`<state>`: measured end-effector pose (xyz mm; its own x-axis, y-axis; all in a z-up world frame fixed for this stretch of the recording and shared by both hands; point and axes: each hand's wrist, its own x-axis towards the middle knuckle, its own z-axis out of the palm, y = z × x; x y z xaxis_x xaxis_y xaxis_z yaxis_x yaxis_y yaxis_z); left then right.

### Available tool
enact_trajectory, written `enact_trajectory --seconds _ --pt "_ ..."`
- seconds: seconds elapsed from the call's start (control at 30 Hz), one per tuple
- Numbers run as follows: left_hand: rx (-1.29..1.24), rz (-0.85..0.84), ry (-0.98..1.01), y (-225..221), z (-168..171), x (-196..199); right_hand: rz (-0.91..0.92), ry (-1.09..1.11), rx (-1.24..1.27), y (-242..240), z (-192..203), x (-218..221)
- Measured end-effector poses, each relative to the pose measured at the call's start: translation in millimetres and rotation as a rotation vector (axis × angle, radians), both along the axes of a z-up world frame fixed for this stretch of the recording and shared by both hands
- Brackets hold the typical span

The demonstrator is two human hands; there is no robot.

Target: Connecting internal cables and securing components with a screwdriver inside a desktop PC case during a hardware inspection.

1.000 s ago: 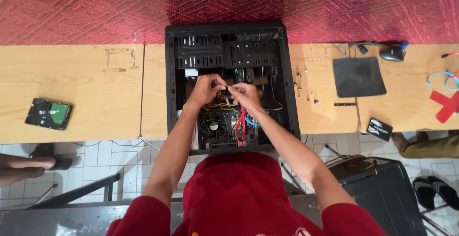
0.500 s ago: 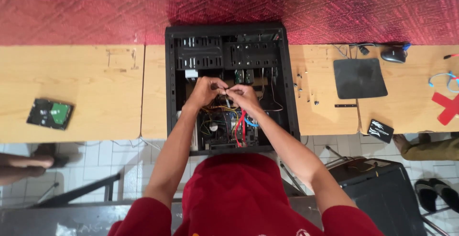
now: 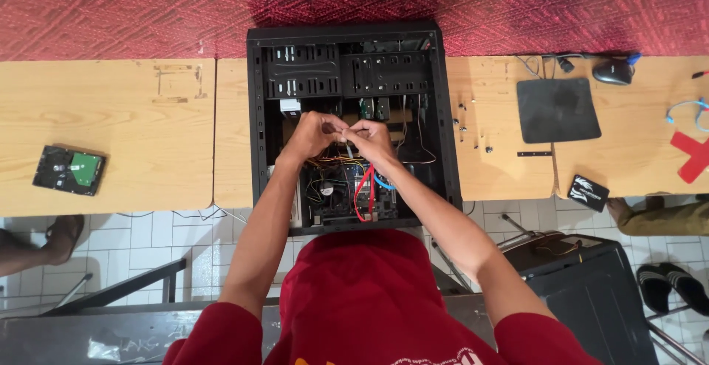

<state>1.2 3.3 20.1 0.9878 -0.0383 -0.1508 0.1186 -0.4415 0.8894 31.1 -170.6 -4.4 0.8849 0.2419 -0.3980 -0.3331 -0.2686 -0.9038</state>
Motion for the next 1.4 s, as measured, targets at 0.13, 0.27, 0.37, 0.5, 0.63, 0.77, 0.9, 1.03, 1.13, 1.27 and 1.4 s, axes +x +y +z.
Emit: enact_trajectory --seconds 0.13,0.27,0.37,0.5,0.63,0.77,0.9,1.03,1.13,1.27,1.4 --pt "0.088 -0.045 -0.023 1.0 -18.0 8.7 0.038 -0.056 0.04 -1.2 -5.3 6.4" --pt "0.125 -0.143 0.034 3.0 -38.2 1.8 0.135 0.033 -0.033 -8.1 13.9 -6.6" --pt "0.108 -0.115 0.011 1.3 -25.1 2.9 0.173 0.002 -0.063 -8.6 -2.4 0.5" --pt "0.054 -0.047 0.009 1.1 0.5 -0.2 0.15 -0.037 -0.071 -5.9 -10.7 8.4" --pt "0.023 -0.026 -0.033 0.8 -7.4 -2.9 0.128 -0.048 -0.017 -2.9 -18.7 2.2" --pt "0.01 -0.009 -0.035 -2.3 -6.7 1.8 0.111 -0.051 -0.053 -5.5 -23.1 7.0" --pt "-0.008 0.013 -0.053 -4.9 2.9 0.0 0.099 -0.052 -0.064 -2.1 -23.1 10.6" --pt "0.062 0.033 -0.056 -4.8 13.1 4.0 0.086 -0.026 -0.013 -1.8 -7.4 6.3" --pt "0.124 -0.033 -0.026 -2.2 17.0 0.9 0.069 -0.004 0.022 -3.5 -15.7 0.6" --pt "0.149 -0.137 -0.037 4.0 26.5 17.7 0.076 -0.102 -0.027 0.6 -22.4 15.0" --pt "0.112 -0.203 -0.073 8.8 21.2 10.0 0.034 -0.104 0.001 -0.3 -25.8 10.2"
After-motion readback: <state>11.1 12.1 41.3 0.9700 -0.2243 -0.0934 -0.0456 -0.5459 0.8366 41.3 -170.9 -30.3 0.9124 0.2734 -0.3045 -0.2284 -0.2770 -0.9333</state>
